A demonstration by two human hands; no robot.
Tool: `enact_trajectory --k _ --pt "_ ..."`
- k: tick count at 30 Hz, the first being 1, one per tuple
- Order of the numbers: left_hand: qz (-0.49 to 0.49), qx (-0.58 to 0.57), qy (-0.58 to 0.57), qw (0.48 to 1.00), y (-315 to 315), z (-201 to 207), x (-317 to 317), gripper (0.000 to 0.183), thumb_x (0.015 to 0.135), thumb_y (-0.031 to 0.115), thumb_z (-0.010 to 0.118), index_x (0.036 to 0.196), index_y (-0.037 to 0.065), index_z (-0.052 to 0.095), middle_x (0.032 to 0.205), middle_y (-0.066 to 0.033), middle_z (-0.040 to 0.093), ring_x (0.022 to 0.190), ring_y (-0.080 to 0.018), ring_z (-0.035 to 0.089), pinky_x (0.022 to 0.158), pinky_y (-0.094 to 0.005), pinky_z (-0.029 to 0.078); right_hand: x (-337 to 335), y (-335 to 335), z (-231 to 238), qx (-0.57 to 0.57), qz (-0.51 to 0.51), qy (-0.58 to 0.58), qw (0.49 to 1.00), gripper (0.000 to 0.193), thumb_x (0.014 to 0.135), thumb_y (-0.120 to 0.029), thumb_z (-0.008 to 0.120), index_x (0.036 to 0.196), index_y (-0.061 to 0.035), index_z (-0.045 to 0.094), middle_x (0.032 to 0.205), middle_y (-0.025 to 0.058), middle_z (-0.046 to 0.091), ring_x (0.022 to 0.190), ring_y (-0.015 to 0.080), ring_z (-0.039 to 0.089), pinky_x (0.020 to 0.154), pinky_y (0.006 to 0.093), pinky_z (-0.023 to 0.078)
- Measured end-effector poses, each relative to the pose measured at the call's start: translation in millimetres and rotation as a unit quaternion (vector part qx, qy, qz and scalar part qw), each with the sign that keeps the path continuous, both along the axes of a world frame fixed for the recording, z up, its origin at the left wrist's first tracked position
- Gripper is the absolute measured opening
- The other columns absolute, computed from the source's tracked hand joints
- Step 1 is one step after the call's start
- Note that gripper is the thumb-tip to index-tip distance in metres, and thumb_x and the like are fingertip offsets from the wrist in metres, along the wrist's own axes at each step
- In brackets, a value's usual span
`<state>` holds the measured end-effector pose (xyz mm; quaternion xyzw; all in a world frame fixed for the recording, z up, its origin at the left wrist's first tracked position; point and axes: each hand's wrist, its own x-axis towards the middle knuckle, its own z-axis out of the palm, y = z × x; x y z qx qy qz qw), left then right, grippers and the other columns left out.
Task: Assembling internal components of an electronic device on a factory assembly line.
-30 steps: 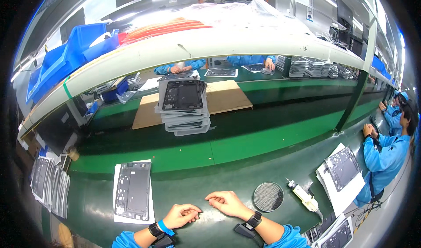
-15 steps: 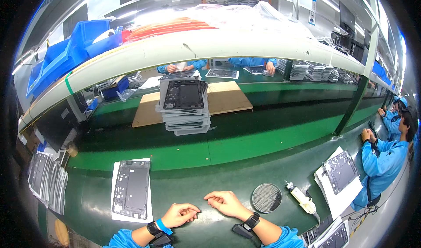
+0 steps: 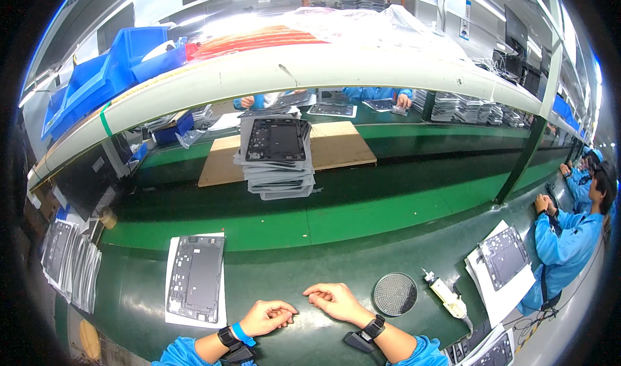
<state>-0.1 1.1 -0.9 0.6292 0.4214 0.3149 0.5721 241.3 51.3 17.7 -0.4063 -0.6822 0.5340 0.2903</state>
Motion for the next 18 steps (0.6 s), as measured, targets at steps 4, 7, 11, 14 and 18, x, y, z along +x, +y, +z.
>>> enact_trajectory --k 4,7,11,14,18 --pt "-0.004 -0.002 0.0 1.0 -0.4 3.8 0.5 0.017 0.097 0.012 0.059 0.106 0.002 0.069 0.083 -0.0035 0.07 0.072 -0.0067 0.064 0.067 -0.0227 0.054 1.0 -0.5 1.0 0.007 -0.002 -0.012 1.0 0.02 0.093 -0.014 0.063 0.109 -0.004 0.069 0.086 0.0065 0.072 0.075 0.0096 0.066 0.071 0.026 0.054" --pt "-0.001 -0.001 -0.008 1.0 -0.1 1.7 1.3 0.017 0.097 0.012 0.059 0.106 0.002 0.069 0.083 -0.0036 0.07 0.072 -0.0067 0.064 0.067 -0.0227 0.054 0.6 -0.1 1.2 -0.01 -0.001 0.001 1.0 0.02 0.093 -0.014 0.063 0.109 -0.004 0.069 0.086 0.0065 0.072 0.075 0.0095 0.066 0.071 0.0258 0.054" --pt "-0.002 0.002 -0.009 1.0 0.0 0.0 0.1 0.017 0.096 0.012 0.059 0.106 0.002 0.069 0.083 -0.0037 0.07 0.072 -0.007 0.064 0.067 -0.0227 0.054 0.4 -0.1 1.1 -0.002 -0.002 -0.004 1.0 0.02 0.093 -0.014 0.063 0.109 -0.004 0.069 0.086 0.0065 0.072 0.076 0.0094 0.066 0.07 0.0256 0.054" --pt "-0.001 -0.003 -0.007 1.0 0.2 -1.3 -0.2 0.017 0.096 0.012 0.059 0.106 0.002 0.069 0.083 -0.0037 0.07 0.073 -0.007 0.064 0.067 -0.0228 0.054 -0.2 0.5 0.2 -0.009 0.0 -0.004 1.0 0.019 0.093 -0.013 0.063 0.109 -0.004 0.069 0.086 0.0066 0.072 0.075 0.0093 0.066 0.07 0.0256 0.054" --pt "-0.002 -0.006 -0.004 1.0 -0.4 0.1 0.7 0.017 0.096 0.012 0.059 0.106 0.002 0.069 0.083 -0.0037 0.07 0.073 -0.0071 0.064 0.067 -0.023 0.054 0.4 -0.6 0.3 0.004 -0.003 -0.004 1.0 0.019 0.093 -0.013 0.064 0.109 -0.0042 0.069 0.086 0.0067 0.072 0.075 0.0093 0.066 0.07 0.0256 0.054"
